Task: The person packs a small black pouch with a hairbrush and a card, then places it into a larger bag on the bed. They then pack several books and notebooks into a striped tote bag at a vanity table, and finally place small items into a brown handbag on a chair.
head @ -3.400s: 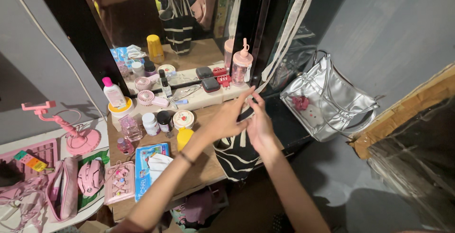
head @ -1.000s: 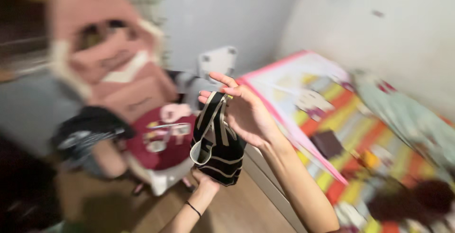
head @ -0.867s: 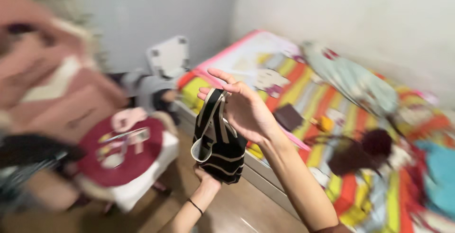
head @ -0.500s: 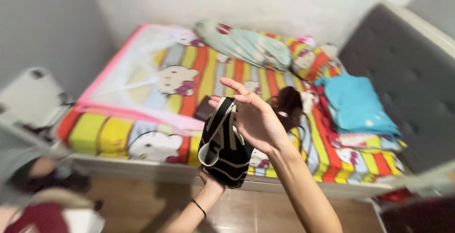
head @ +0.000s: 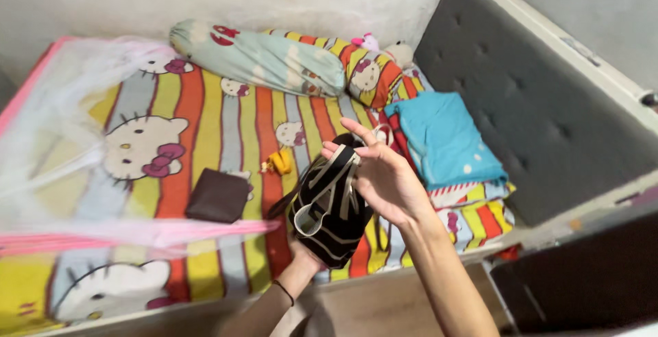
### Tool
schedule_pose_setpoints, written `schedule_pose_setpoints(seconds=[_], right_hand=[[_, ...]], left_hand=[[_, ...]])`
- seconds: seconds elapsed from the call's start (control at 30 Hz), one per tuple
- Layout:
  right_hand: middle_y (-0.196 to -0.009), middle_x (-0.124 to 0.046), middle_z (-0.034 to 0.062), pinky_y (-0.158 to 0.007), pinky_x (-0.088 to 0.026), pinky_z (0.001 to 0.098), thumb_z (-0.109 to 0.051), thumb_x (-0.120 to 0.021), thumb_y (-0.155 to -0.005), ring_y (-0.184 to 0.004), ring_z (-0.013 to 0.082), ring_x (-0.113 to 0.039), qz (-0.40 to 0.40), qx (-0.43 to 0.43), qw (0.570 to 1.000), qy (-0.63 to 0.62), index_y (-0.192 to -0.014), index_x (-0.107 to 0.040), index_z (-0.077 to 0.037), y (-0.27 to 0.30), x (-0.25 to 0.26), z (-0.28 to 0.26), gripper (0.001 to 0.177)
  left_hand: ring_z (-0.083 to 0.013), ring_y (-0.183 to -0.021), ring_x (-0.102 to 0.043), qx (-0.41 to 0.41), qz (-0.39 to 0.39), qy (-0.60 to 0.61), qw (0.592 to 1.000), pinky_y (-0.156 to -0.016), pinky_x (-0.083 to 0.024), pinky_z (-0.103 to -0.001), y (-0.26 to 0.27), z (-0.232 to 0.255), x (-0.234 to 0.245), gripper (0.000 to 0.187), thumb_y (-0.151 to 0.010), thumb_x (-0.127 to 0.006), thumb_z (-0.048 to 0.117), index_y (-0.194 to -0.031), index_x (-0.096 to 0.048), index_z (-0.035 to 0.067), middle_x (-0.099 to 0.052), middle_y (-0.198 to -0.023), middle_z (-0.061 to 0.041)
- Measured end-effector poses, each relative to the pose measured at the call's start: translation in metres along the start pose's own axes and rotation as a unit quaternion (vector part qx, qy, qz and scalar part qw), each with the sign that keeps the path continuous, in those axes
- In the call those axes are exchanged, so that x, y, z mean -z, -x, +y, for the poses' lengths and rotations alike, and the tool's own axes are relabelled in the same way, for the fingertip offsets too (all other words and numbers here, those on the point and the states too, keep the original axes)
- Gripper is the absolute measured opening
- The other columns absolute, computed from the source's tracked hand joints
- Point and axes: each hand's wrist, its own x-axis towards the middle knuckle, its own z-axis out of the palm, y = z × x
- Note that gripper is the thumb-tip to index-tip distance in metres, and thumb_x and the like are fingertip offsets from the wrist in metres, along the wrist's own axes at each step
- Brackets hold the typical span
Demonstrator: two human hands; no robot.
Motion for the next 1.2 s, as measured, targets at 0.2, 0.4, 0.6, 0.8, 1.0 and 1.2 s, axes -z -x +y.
schedule_pose_setpoints(seconds=[0.2, 0.4, 0.6, 0.8, 1.0, 1.2], right_hand=[[-0.142, -0.045, 0.0312, -0.116, -0.036, 0.0491, -0.013, -0.062, -0.084, -0.133, 0.0372, -0.048, 0.013, 0.027, 0.995, -0.092, -0.149, -0.042, -0.008, -0.055, 0.067, -0.055, 0.068], [-0.142, -0.041, 0.028, -0.115, -0.039, 0.0485, -0.014, -0.064, -0.08, -0.131, 0.038, -0.049, 0.081, 0.09, 0.982, -0.145, -0.144, -0.046, -0.008, -0.098, 0.111, -0.073, 0.066], [-0.142, -0.041, 0.03, -0.119, -0.037, 0.048, -0.015, -0.065, -0.08, -0.136, 0.0404, -0.046, 0.106, 0.141, 0.971, -0.162, -0.142, -0.046, -0.001, -0.144, 0.156, -0.068, 0.065], [-0.14, -0.041, 0.0317, -0.118, -0.037, 0.0499, -0.018, -0.063, -0.081, -0.135, 0.0426, -0.046, 0.142, 0.161, 0.956, -0.199, -0.14, -0.045, 0.002, -0.189, 0.206, -0.061, 0.065], [-0.139, -0.041, 0.0267, -0.117, -0.038, 0.0502, -0.02, -0.062, -0.082, -0.132, 0.0389, -0.047, 0.209, 0.141, 0.944, -0.212, -0.139, -0.048, 0.003, -0.219, 0.249, -0.018, 0.064], [-0.131, -0.048, 0.0243, -0.111, -0.043, 0.0504, -0.022, -0.061, -0.081, -0.124, 0.0375, -0.052, 0.268, 0.128, 0.924, -0.239, -0.134, -0.05, 0.004, -0.231, 0.268, 0.027, 0.06]], left_hand=[[-0.0353, -0.131, -0.055, 0.033, 0.052, -0.102, 0.993, -0.11, -0.046, -0.048, -0.129, -0.03, -0.02, 0.074, -0.102, -0.021, 0.055, -0.143, -0.054, 0.003, -0.059, -0.143, -0.018], [-0.0253, -0.124, -0.065, 0.061, 0.039, -0.239, 0.968, -0.107, -0.051, -0.04, -0.232, -0.023, 0.01, 0.076, -0.1, -0.034, 0.068, -0.139, -0.062, 0.01, -0.07, -0.135, -0.009], [-0.0227, -0.122, -0.063, 0.137, 0.07, -0.433, 0.888, -0.102, -0.053, -0.043, -0.301, 0.008, 0.012, 0.077, -0.097, -0.031, 0.073, -0.14, -0.057, 0.016, -0.067, -0.135, -0.005], [-0.0274, -0.113, -0.066, 0.05, 0.008, -0.837, 0.545, -0.094, -0.053, -0.047, -0.317, 0.029, 0.028, 0.06, -0.098, -0.031, 0.056, -0.128, -0.062, 0.014, -0.068, -0.127, -0.01], [-0.0358, -0.106, -0.066, 0.062, -0.171, -0.977, 0.108, -0.09, -0.051, -0.053, -0.286, 0.007, 0.085, 0.038, -0.098, -0.04, 0.03, -0.111, -0.069, 0.009, -0.068, -0.119, -0.017], [-0.0398, -0.1, -0.065, 0.0, -0.182, -0.959, 0.215, -0.087, -0.052, -0.05, -0.279, 0.011, 0.098, 0.029, -0.087, -0.05, 0.023, -0.093, -0.075, 0.009, -0.072, -0.106, -0.018]])
